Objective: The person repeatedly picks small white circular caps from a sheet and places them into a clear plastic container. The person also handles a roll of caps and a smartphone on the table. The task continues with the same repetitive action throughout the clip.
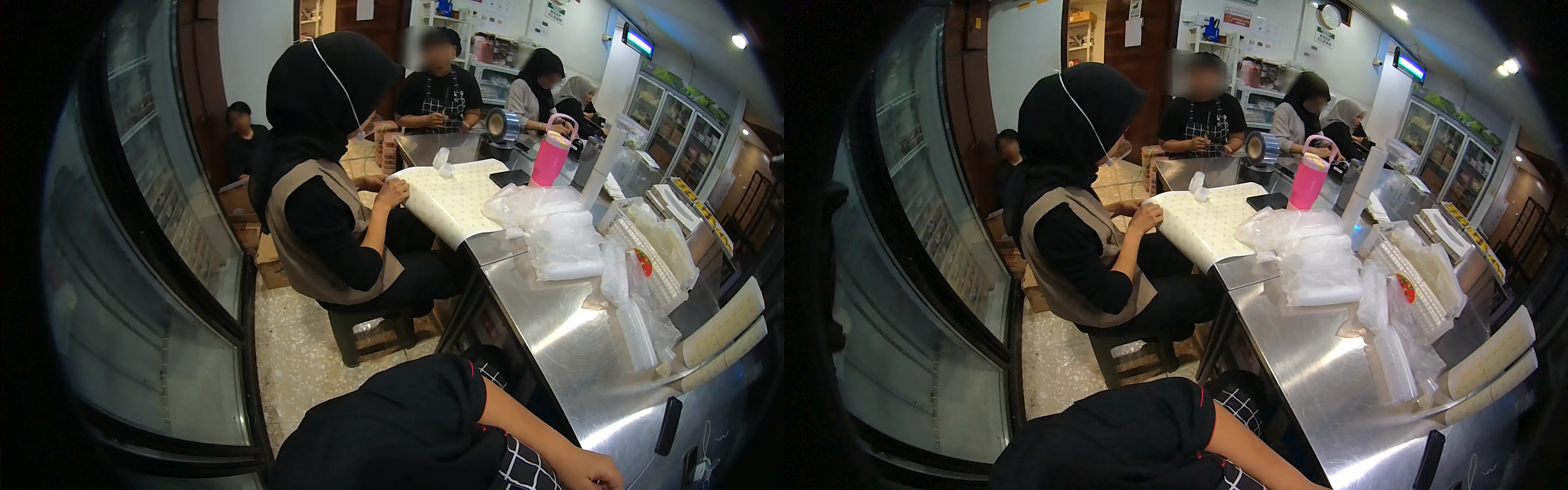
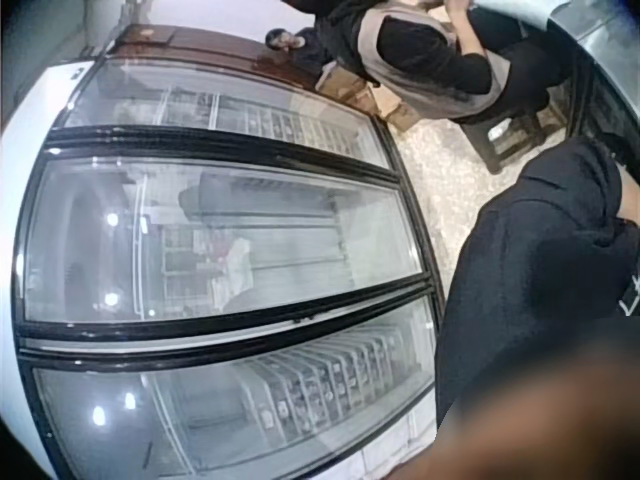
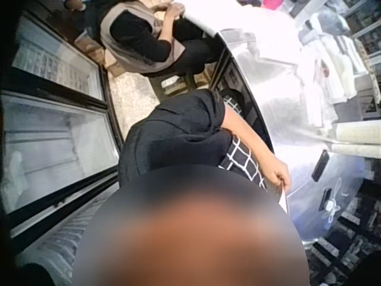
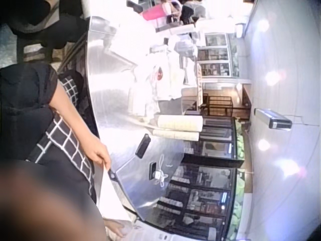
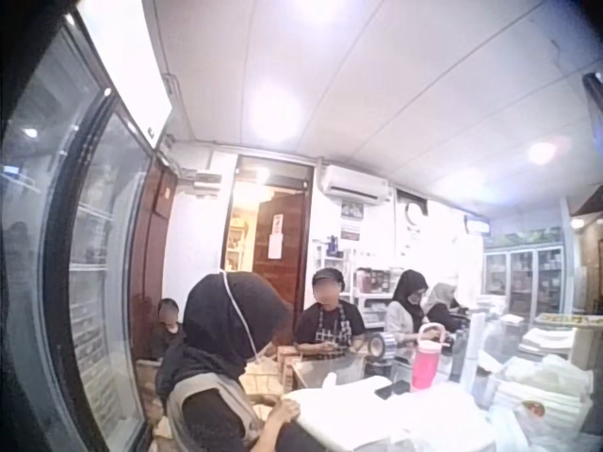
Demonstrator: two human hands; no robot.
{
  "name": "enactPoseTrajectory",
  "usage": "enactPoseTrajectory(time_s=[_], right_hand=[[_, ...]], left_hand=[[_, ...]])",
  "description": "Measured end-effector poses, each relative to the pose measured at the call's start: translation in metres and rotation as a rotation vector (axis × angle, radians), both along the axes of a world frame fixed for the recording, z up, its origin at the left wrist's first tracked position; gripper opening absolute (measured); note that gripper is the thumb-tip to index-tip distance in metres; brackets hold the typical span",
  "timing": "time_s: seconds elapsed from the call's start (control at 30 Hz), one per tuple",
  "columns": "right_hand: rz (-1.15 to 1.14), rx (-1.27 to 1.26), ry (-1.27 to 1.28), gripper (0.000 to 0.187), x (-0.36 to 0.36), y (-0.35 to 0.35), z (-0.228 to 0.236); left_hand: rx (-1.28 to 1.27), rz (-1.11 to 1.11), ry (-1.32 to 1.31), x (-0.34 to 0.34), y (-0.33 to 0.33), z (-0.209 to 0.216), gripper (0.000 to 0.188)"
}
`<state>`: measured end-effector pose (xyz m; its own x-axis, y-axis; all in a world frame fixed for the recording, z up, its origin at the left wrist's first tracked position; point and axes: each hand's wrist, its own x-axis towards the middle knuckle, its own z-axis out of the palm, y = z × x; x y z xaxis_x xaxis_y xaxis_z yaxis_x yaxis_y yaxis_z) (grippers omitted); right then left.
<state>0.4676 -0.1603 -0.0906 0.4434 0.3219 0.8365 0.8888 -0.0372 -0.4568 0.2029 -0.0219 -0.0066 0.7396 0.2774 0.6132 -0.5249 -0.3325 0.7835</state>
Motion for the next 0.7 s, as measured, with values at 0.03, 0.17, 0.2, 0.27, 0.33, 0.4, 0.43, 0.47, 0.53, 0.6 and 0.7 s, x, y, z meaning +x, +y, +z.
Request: enactPoseTrajectory(time_s=[0.03,0.17,0.2,0.27,0.33,0.4,0.43,0.47,0.53,0.6,0.7], right_hand=[[-0.004,0.004,-0.005,0.037,0.0,0.0,0.0],[-0.012,0.018,-0.029,0.036,0.002,-0.001,-0.001],[-0.013,0.021,-0.034,0.036,0.003,-0.002,-0.001],[-0.019,0.025,-0.044,0.036,0.004,-0.002,-0.001],[-0.025,0.032,-0.052,0.036,0.006,-0.002,-0.001],[-0.032,0.041,-0.06,0.036,0.008,-0.002,-0.001],[-0.036,0.046,-0.065,0.035,0.009,-0.003,-0.001],[-0.039,0.049,-0.07,0.035,0.01,-0.004,-0.001],[-0.056,0.047,-0.083,0.035,0.011,-0.006,0.0],[-0.072,0.048,-0.098,0.035,0.012,-0.009,0.0],[-0.08,0.055,-0.113,0.035,0.015,-0.01,0.001]], left_hand=[[0.013,-0.011,0.007,0.0,0.0,0.0,0.02],[0.013,-0.034,-0.025,0.003,-0.003,-0.001,0.02],[0.022,-0.024,-0.016,0.003,-0.003,-0.002,0.02],[0.041,-0.008,0.005,0.003,-0.003,-0.002,0.021],[0.048,-0.001,-0.014,0.004,-0.003,-0.002,0.021],[0.053,-0.012,-0.014,0.004,-0.002,-0.001,0.021],[0.053,-0.026,-0.005,0.004,-0.002,0.0,0.021],[0.052,-0.039,0.003,0.004,-0.002,0.0,0.021],[0.064,-0.029,-0.011,0.002,-0.004,0.002,0.02],[0.069,-0.033,-0.05,0.0,-0.006,0.003,0.019],[0.092,-0.019,-0.13,-0.002,-0.007,0.006,0.017]])
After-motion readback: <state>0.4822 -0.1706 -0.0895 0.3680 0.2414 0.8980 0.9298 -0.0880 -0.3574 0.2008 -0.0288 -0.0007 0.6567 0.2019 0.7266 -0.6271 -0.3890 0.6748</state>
